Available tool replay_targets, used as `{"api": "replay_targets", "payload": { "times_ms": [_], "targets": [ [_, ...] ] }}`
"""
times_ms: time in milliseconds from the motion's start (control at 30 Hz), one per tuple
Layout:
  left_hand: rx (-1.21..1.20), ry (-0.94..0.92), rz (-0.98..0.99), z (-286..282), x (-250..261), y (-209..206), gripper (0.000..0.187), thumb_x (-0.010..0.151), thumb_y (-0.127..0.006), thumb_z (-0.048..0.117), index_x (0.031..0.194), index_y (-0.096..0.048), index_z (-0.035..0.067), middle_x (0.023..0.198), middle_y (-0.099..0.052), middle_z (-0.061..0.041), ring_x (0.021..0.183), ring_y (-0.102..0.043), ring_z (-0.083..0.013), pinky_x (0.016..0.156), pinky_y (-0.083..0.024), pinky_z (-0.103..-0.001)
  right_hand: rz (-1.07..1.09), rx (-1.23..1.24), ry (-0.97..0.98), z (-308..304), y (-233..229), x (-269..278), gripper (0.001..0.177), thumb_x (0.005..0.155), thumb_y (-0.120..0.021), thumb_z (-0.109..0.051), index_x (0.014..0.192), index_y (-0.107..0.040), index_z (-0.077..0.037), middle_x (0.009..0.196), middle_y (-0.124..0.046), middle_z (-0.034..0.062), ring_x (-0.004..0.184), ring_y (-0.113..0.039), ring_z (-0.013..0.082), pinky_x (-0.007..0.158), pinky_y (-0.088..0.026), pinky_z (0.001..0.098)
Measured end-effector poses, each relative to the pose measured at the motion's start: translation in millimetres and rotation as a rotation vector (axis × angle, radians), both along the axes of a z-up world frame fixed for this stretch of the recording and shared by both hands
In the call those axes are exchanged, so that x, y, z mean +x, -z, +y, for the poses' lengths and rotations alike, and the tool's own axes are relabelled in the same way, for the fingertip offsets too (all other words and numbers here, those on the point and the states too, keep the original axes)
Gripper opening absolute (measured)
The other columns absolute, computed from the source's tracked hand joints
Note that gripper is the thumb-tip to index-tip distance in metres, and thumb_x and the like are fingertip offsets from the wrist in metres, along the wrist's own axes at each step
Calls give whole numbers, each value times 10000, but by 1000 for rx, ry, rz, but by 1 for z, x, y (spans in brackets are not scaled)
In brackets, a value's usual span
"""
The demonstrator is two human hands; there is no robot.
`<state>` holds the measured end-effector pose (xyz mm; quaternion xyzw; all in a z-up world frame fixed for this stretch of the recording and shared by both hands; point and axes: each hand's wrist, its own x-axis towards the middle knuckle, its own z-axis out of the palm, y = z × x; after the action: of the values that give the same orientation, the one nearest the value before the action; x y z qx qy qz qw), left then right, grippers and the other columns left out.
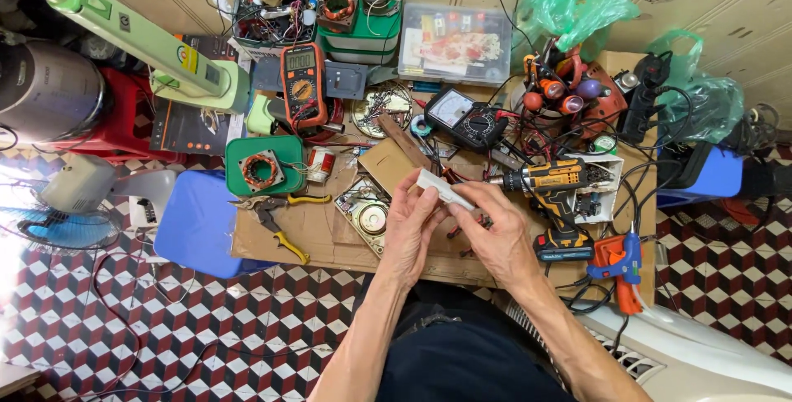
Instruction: Repairing and testing electrical components on a cluttered workbench, using pliers and a multimeter.
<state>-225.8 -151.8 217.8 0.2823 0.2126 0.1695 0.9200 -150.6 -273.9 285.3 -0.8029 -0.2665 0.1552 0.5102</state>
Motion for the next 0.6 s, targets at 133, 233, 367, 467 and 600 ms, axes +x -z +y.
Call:
{"api": "replay_targets", "payload": {
  "times_ms": [133, 233, 367, 467, 600],
  "targets": [
    [11, 4, 23, -5, 4, -5, 515, 976, -671, 159, 1421, -427, 69, 1219, -627, -63, 1134, -625, -170, 995, -553, -378, -158, 15, -31, -3, 2, 2, 283, 948, -697, -97, 1211, -703, 8, 1192, -727, 122, 1002, -723, 202, 812, -575, 293],
    [-27, 10, 15, -10, 9, -7, 515, 965, -669, 171, 1415, -433, 91, 1220, -627, -50, 1112, -628, -157, 964, -555, -358, -336, 8, -50, -2, 5, 3, 267, 959, -694, -85, 1204, -700, 20, 1176, -738, 149, 1016, -747, 264, 850, -595, 332],
    [-120, -15, -23, -16, 15, 1, 487, 975, -659, 189, 1422, -493, 90, 1223, -640, -49, 1085, -624, -149, 927, -546, -333, -672, -71, -18, 4, 16, 4, 264, 920, -701, -69, 1170, -698, 18, 1123, -732, 169, 970, -747, 322, 811, -609, 376],
    [-161, -56, -28, -21, 19, 8, 450, 982, -648, 192, 1400, -528, 77, 1221, -647, -46, 1090, -617, -140, 947, -535, -320, -789, -103, 7, 9, 26, 2, 269, 907, -695, -57, 1162, -685, 27, 1097, -726, 174, 954, -738, 333, 789, -609, 390],
    [-193, -165, -25, -26, 26, 2, 401, 985, -626, 193, 1357, -553, 65, 1225, -653, -38, 1121, -614, -123, 1001, -506, -285, -845, -100, 54, 20, 22, 0, 270, 902, -686, -54, 1158, -673, 29, 1072, -716, 166, 944, -726, 333, 777, -604, 399]
  ]
}}
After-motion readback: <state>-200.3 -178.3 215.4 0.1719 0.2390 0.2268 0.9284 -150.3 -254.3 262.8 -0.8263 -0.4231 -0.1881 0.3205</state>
